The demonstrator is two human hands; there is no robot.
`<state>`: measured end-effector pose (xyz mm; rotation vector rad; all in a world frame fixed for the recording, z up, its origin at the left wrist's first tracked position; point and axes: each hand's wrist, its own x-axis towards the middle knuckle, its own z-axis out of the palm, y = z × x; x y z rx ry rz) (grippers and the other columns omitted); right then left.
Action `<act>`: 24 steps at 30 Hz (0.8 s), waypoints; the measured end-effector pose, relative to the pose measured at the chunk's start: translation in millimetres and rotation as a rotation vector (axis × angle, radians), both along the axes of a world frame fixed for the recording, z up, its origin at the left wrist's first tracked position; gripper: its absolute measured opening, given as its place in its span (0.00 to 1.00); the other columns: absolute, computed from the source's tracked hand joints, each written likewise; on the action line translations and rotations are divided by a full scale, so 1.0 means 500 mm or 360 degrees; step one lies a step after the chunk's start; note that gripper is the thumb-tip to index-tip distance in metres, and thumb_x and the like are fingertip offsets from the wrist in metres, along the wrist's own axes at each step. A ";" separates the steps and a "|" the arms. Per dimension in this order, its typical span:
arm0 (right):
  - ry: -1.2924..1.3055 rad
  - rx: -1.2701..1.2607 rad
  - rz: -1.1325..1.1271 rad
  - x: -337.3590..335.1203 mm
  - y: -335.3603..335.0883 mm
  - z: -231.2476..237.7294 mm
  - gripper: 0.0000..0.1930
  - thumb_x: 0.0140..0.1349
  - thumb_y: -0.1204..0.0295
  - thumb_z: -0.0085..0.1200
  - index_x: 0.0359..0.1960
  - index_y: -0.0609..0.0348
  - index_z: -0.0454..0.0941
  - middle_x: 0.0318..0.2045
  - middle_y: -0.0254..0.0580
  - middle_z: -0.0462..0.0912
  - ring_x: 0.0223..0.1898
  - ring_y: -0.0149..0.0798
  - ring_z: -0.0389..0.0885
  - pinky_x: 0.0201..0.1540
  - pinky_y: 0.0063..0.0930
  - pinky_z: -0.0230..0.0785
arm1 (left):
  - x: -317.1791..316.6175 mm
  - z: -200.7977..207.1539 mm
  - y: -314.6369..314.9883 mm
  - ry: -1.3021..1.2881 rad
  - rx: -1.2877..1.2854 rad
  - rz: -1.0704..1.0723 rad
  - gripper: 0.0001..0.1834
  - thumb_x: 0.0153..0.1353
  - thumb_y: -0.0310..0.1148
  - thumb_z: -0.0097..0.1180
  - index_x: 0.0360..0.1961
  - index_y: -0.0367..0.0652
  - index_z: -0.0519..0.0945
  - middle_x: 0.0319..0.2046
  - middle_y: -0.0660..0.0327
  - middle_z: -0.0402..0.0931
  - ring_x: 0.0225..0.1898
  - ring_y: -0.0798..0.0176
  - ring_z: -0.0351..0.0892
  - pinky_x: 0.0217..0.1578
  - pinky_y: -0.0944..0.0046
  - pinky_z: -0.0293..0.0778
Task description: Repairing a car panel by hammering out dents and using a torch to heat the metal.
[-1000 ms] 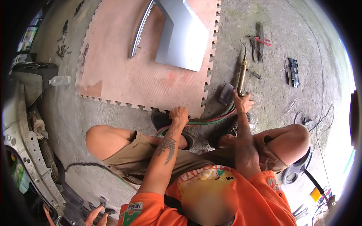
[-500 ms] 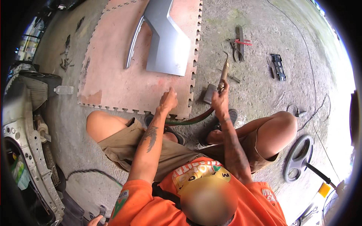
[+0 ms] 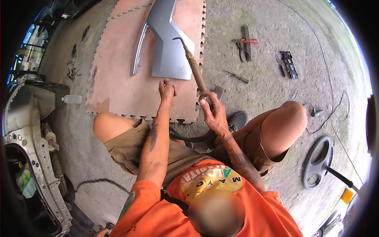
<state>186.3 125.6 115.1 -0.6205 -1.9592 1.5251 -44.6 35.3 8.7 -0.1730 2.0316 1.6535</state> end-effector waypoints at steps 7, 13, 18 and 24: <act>0.0160 -0.0031 0.0170 0.001 -0.011 -0.018 0.14 0.72 0.64 0.47 0.50 0.59 0.75 0.30 0.46 0.78 0.32 0.41 0.77 0.38 0.33 0.69 | -0.077 0.074 0.090 -0.0047 0.0652 0.0354 0.20 0.74 0.51 0.40 0.47 0.46 0.73 0.26 0.60 0.69 0.25 0.64 0.68 0.26 0.63 0.70; 0.0010 0.0237 0.0206 0.015 -0.031 0.034 0.16 0.62 0.65 0.61 0.49 0.55 0.77 0.30 0.47 0.79 0.32 0.49 0.78 0.38 0.39 0.71 | -0.162 0.172 0.140 0.0037 0.0815 0.0394 0.27 0.73 0.54 0.39 0.44 0.39 0.77 0.24 0.65 0.68 0.19 0.71 0.64 0.22 0.70 0.64; 0.0066 0.0149 0.0251 0.014 -0.026 0.046 0.18 0.63 0.68 0.59 0.54 0.55 0.77 0.30 0.45 0.78 0.32 0.48 0.76 0.39 0.38 0.70 | -0.203 0.209 0.155 0.0211 0.0689 0.0276 0.28 0.71 0.57 0.43 0.40 0.40 0.79 0.25 0.67 0.70 0.23 0.71 0.68 0.28 0.67 0.67; 0.0031 -0.0110 0.0309 0.008 -0.030 0.050 0.17 0.65 0.67 0.58 0.55 0.56 0.76 0.29 0.42 0.77 0.33 0.40 0.75 0.39 0.34 0.68 | -0.198 0.193 0.168 0.0377 0.0399 0.0306 0.23 0.71 0.50 0.44 0.32 0.39 0.77 0.17 0.65 0.68 0.13 0.71 0.63 0.14 0.70 0.60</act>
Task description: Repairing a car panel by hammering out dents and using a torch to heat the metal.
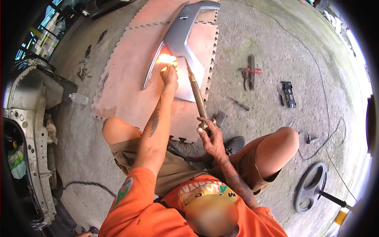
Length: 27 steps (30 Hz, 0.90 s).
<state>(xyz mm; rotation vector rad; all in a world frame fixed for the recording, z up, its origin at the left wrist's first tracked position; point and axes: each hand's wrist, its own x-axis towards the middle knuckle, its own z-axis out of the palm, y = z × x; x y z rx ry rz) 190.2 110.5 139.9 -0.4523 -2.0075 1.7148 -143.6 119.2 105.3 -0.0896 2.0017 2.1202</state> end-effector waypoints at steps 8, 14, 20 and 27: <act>0.0140 -0.0555 -0.0265 -0.009 0.031 -0.023 0.26 0.71 0.59 0.50 0.67 0.52 0.60 0.32 0.34 0.73 0.27 0.26 0.69 0.29 0.23 0.66 | 0.258 -0.023 -0.031 -0.0595 0.0778 -0.1053 0.25 0.68 0.54 0.50 0.37 0.37 0.77 0.21 0.68 0.68 0.23 0.71 0.67 0.29 0.68 0.68; -0.0185 -0.1407 -0.0511 -0.035 0.050 -0.043 0.20 0.73 0.54 0.41 0.36 0.59 0.73 0.18 0.32 0.72 0.12 0.22 0.61 0.13 0.21 0.51 | 0.325 0.046 0.013 -0.0027 0.0022 -0.1268 0.15 0.56 0.40 0.68 0.29 0.41 0.79 0.25 0.69 0.71 0.28 0.73 0.67 0.31 0.69 0.64; -0.0104 -0.1553 -0.0648 -0.012 0.046 -0.061 0.19 0.73 0.56 0.42 0.30 0.58 0.74 0.15 0.30 0.70 0.10 0.23 0.58 0.11 0.23 0.48 | 0.360 0.033 0.025 -0.0024 -0.0012 -0.1176 0.15 0.56 0.40 0.68 0.22 0.45 0.75 0.21 0.72 0.66 0.23 0.74 0.62 0.28 0.69 0.60; -0.0341 -0.0654 -0.0830 0.047 0.059 -0.084 0.20 0.71 0.57 0.49 0.29 0.63 0.75 0.16 0.35 0.74 0.14 0.30 0.69 0.19 0.27 0.60 | 0.396 0.043 0.013 0.0052 0.0005 -0.1231 0.16 0.55 0.42 0.66 0.23 0.43 0.77 0.22 0.70 0.70 0.23 0.74 0.64 0.26 0.69 0.61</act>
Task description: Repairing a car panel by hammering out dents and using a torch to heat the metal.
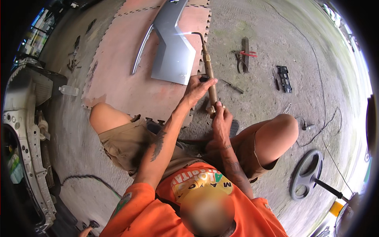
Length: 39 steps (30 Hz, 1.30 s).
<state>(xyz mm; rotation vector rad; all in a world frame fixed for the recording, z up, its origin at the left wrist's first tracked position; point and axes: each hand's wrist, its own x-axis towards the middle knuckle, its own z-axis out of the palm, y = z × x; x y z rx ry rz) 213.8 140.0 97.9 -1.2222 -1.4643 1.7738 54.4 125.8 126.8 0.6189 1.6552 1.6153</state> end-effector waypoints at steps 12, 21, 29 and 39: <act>-0.0719 0.1166 0.0151 0.145 -0.121 0.075 0.10 0.67 0.66 0.55 0.35 0.60 0.73 0.21 0.47 0.81 0.23 0.53 0.83 0.25 0.40 0.73 | 0.130 -0.001 -0.131 -0.0255 -0.0205 -0.0064 0.20 0.56 0.47 0.61 0.24 0.38 0.78 0.20 0.69 0.70 0.24 0.74 0.65 0.25 0.68 0.62; -0.0748 0.1233 0.0221 0.123 -0.126 0.047 0.10 0.64 0.66 0.58 0.34 0.58 0.73 0.22 0.47 0.80 0.21 0.52 0.81 0.24 0.40 0.72 | 0.109 -0.062 -0.150 -0.0374 -0.0250 0.0008 0.21 0.59 0.49 0.59 0.25 0.40 0.78 0.21 0.67 0.71 0.21 0.73 0.66 0.23 0.69 0.63; -0.0782 0.1243 0.0222 0.098 -0.115 0.032 0.10 0.63 0.66 0.60 0.34 0.58 0.75 0.23 0.45 0.80 0.21 0.48 0.81 0.25 0.37 0.72 | 0.089 -0.076 -0.146 -0.0408 -0.0292 -0.0006 0.20 0.59 0.48 0.59 0.28 0.39 0.79 0.23 0.66 0.73 0.23 0.73 0.67 0.24 0.69 0.64; -0.0789 0.1188 0.0247 0.084 -0.109 0.024 0.10 0.63 0.65 0.60 0.35 0.58 0.75 0.23 0.45 0.80 0.21 0.49 0.80 0.25 0.38 0.72 | 0.080 -0.080 -0.144 -0.0436 -0.0252 0.0056 0.21 0.60 0.49 0.60 0.30 0.38 0.80 0.26 0.65 0.73 0.25 0.73 0.68 0.26 0.68 0.65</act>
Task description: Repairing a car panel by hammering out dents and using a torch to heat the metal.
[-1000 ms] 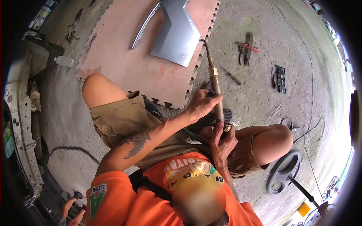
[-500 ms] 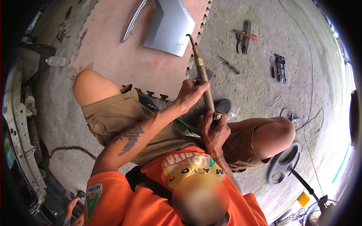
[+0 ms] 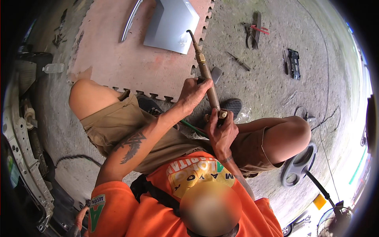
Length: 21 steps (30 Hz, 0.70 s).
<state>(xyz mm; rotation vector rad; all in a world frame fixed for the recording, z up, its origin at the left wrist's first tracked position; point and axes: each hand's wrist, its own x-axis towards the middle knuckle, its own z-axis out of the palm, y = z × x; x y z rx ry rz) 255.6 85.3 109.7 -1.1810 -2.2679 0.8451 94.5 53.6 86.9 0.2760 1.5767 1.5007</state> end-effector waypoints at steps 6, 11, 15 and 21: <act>0.0009 0.0024 0.0025 0.000 0.004 -0.008 0.10 0.63 0.66 0.60 0.35 0.58 0.74 0.23 0.46 0.80 0.22 0.50 0.81 0.25 0.39 0.72 | -0.002 -0.009 0.003 -0.0033 -0.0022 0.0005 0.20 0.60 0.48 0.60 0.30 0.38 0.80 0.25 0.65 0.73 0.25 0.73 0.67 0.26 0.69 0.65; -0.0012 0.0005 0.0022 -0.002 0.003 -0.006 0.10 0.63 0.66 0.60 0.35 0.59 0.74 0.24 0.46 0.80 0.22 0.49 0.81 0.25 0.38 0.72 | -0.004 -0.006 0.003 -0.0050 0.0025 0.0017 0.19 0.60 0.47 0.60 0.29 0.39 0.80 0.24 0.67 0.72 0.24 0.74 0.67 0.25 0.70 0.63; -0.0011 -0.0007 0.0016 -0.003 0.002 -0.004 0.11 0.62 0.66 0.60 0.36 0.59 0.75 0.24 0.46 0.81 0.22 0.49 0.81 0.26 0.38 0.73 | -0.004 0.000 0.006 -0.0063 0.0053 0.0016 0.18 0.60 0.46 0.60 0.29 0.39 0.80 0.23 0.67 0.72 0.24 0.74 0.67 0.25 0.70 0.63; -0.0005 0.0013 -0.0004 -0.003 0.000 -0.001 0.11 0.63 0.66 0.60 0.36 0.60 0.75 0.24 0.46 0.81 0.22 0.49 0.82 0.26 0.38 0.73 | -0.003 -0.003 0.005 -0.0016 0.0007 0.0011 0.18 0.59 0.46 0.59 0.29 0.39 0.80 0.23 0.67 0.73 0.23 0.74 0.67 0.25 0.70 0.64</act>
